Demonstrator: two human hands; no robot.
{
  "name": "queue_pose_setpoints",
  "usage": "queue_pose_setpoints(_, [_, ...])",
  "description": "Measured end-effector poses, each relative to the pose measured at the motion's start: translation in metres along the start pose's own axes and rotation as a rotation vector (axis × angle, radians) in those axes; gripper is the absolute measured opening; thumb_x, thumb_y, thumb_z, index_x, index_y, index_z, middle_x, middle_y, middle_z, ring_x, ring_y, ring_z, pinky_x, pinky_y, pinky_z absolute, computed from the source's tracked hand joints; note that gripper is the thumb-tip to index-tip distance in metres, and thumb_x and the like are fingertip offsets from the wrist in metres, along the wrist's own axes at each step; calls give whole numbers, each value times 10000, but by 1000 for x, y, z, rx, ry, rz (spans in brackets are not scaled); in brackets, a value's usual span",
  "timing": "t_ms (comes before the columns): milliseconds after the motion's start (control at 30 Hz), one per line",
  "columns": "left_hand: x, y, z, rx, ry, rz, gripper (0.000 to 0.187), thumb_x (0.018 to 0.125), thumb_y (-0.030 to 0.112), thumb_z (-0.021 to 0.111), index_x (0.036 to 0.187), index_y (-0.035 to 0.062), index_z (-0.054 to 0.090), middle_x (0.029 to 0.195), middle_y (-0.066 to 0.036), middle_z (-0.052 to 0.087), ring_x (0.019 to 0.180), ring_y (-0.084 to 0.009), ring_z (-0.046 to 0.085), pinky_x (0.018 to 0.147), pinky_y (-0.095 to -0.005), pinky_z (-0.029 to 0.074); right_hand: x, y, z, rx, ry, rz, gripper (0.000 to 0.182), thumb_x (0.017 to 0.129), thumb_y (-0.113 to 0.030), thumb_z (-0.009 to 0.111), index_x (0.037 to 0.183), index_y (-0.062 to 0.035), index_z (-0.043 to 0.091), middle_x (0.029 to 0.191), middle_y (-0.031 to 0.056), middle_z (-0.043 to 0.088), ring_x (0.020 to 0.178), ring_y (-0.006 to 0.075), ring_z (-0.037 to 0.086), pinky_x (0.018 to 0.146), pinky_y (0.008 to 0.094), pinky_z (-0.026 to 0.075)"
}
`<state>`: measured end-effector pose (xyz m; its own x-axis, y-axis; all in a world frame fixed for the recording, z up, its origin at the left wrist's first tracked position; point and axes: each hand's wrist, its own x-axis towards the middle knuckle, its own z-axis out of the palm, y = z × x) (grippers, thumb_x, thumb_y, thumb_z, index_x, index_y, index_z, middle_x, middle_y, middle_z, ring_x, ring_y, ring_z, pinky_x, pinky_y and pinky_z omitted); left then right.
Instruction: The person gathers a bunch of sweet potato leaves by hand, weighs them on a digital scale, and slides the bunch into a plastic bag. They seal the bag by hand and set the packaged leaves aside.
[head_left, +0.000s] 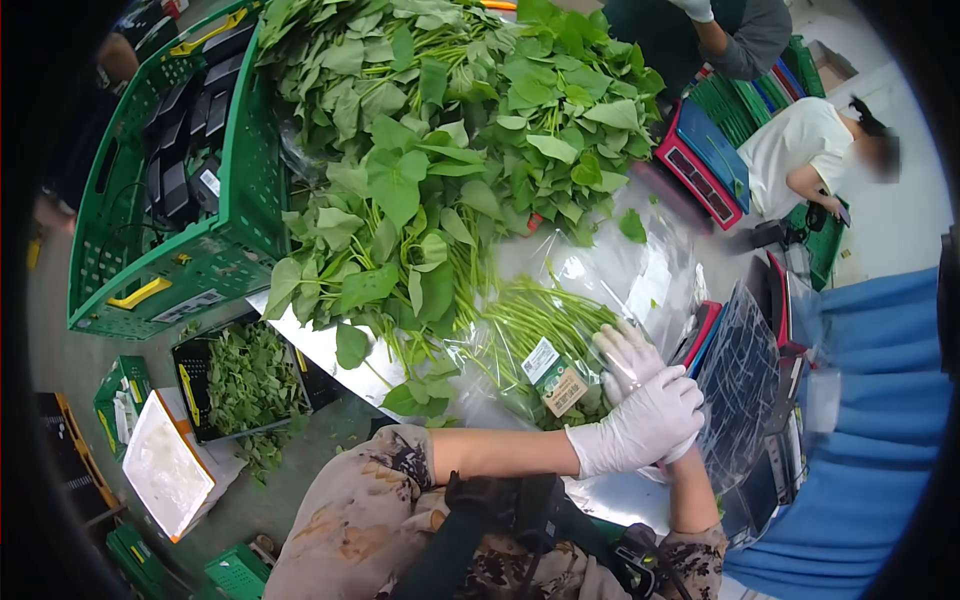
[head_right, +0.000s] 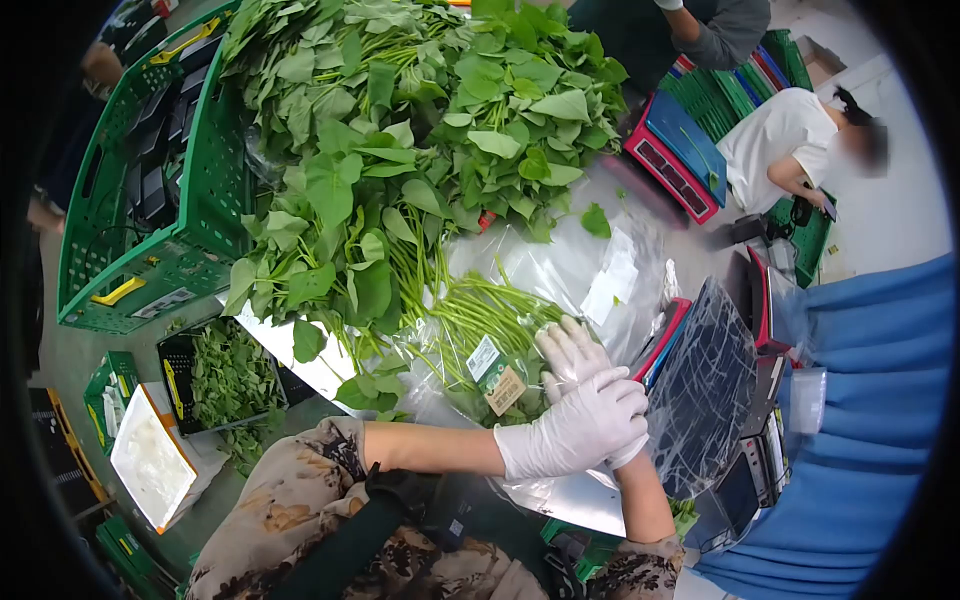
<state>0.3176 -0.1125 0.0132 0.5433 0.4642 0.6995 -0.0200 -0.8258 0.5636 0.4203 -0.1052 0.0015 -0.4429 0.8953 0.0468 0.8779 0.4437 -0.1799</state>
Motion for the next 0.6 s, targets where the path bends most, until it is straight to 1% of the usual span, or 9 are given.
queue_pose_setpoints(100, [-5, -2, 0, -42, -38, -2, 131, 726, 190, 576, 800, 86, 603, 916, -85, 561, 997, -251, 557, 1019, -418, 390, 6, -10, 6, -352, -169, -188, 499, 774, -158, 538, 1255, -26, 561, 1301, 152, 568, 1302, 337, 459, 1087, 487, 376])
queue_pose_setpoints(233, [-6, 1, -4, 14, -102, -39, 127, 728, 194, 571, 796, 91, 603, 901, -84, 553, 975, -254, 552, 1011, -410, 389, 1, -3, 24, -384, -186, -379, 537, 781, -182, 550, 1300, -46, 540, 1336, 142, 555, 1325, 312, 445, 1139, 485, 314])
queue_pose_setpoints(300, [-13, -8, 28, -23, -79, -99, 123, 729, 188, 568, 794, 90, 602, 902, -85, 550, 975, -253, 547, 1007, -402, 391, 9, -9, 12, -270, -209, -293, 525, 799, -196, 554, 1304, -53, 539, 1340, 134, 555, 1314, 305, 456, 1123, 479, 330])
queue_pose_setpoints(367, [-13, -8, 30, -4, -54, -68, 104, 736, 180, 562, 780, 99, 609, 897, -81, 551, 960, -249, 548, 988, -392, 398, 19, -17, -2, -158, -234, -211, 513, 817, -210, 558, 1307, -61, 539, 1344, 126, 554, 1302, 299, 466, 1108, 474, 345])
queue_pose_setpoints(400, [-9, -3, 13, 39, -40, -8, 93, 743, 175, 558, 768, 108, 617, 892, -76, 555, 944, -245, 551, 972, -385, 403, 19, -13, 9, -42, -174, -82, 468, 883, -227, 531, 1313, -42, 531, 1284, 127, 601, 1250, 275, 519, 1054, 417, 398])
queue_pose_setpoints(433, [-6, 1, 1, 81, -29, 51, 89, 751, 170, 553, 755, 118, 626, 887, -72, 558, 928, -242, 554, 955, -379, 408, 23, -8, 15, 213, -232, 117, 467, 893, -244, 528, 1318, -51, 527, 1244, 130, 620, 1203, 279, 549, 1029, 406, 414])
queue_pose_setpoints(500, [-4, 3, -5, 103, 1, 56, 91, 756, 169, 555, 764, 115, 629, 881, -68, 557, 935, -241, 552, 958, -375, 407, 34, 3, 21, 730, -336, 521, 466, 911, -278, 523, 1328, -71, 518, 1164, 135, 656, 1110, 288, 610, 979, 385, 447])
queue_pose_setpoints(533, [-4, 3, -7, 114, 11, 59, 93, 759, 169, 557, 768, 114, 630, 878, -66, 557, 939, -240, 551, 959, -373, 406, 40, 8, 24, 715, -195, 355, 400, 936, -278, 531, 1272, -66, 568, 1110, 138, 678, 1069, 305, 627, 926, 381, 472])
queue_pose_setpoints(600, [-1, 1, -15, 117, -16, 30, 91, 757, 164, 557, 770, 111, 629, 883, -66, 555, 939, -238, 550, 964, -370, 404, 50, 11, 40, 595, -96, 352, 366, 924, -265, 552, 1234, -77, 602, 1100, 137, 678, 1061, 304, 627, 919, 384, 473])
